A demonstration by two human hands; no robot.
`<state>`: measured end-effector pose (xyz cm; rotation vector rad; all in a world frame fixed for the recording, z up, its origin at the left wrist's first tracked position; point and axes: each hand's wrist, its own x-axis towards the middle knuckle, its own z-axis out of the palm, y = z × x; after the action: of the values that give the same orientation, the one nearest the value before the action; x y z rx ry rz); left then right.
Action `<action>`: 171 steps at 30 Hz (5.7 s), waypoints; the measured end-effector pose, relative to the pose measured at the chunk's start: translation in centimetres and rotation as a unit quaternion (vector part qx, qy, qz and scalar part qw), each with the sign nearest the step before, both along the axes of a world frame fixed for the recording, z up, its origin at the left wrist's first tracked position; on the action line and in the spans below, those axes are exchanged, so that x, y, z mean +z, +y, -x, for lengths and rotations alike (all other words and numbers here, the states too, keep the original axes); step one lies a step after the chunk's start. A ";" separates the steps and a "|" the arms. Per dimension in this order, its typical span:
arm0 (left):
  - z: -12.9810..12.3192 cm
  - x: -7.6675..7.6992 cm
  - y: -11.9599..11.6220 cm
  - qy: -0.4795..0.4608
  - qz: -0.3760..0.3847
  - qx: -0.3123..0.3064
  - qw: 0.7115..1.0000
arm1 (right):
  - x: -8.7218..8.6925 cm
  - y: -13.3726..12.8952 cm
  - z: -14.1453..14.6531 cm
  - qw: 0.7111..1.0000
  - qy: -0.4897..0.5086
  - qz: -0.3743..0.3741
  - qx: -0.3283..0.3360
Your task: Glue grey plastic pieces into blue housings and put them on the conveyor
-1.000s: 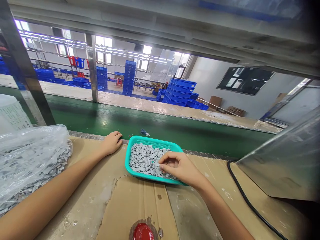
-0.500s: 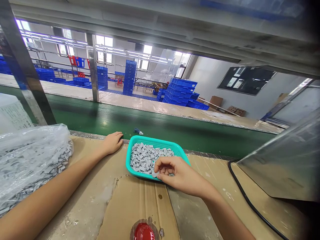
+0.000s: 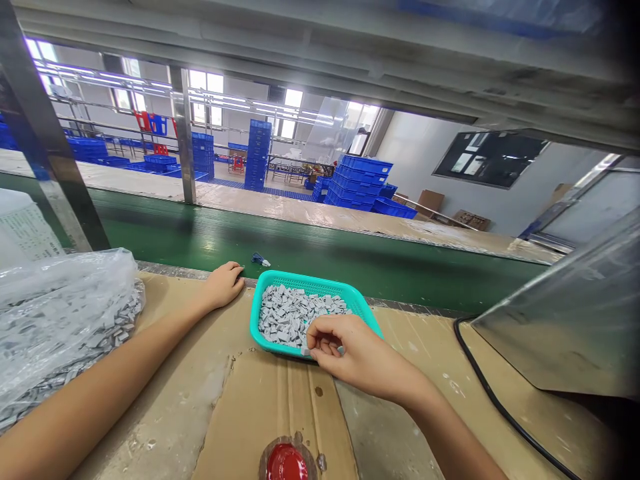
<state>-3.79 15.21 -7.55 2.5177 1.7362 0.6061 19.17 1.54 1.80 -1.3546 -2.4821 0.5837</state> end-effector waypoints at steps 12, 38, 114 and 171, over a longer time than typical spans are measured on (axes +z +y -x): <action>0.1 0.2 2.5 -0.067 0.029 0.041 0.996 | -0.4 0.0 0.1 0.996 0.090 0.014 0.014; -3.4 7.5 -17.9 -0.440 0.301 -0.172 0.829 | 0.4 -6.2 3.6 0.967 0.243 0.059 -0.040; -2.7 5.8 -18.7 -0.482 0.303 -0.246 0.784 | -1.6 -9.2 3.2 0.934 0.292 -0.175 -0.107; 0.1 5.4 -7.5 -0.480 0.183 -0.042 0.857 | -3.8 3.7 -2.1 0.978 -0.012 -0.106 -0.179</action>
<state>-3.86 7.72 -2.17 1.5458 1.1782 1.1258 21.22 5.23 -1.99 -1.6681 -2.1638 0.2158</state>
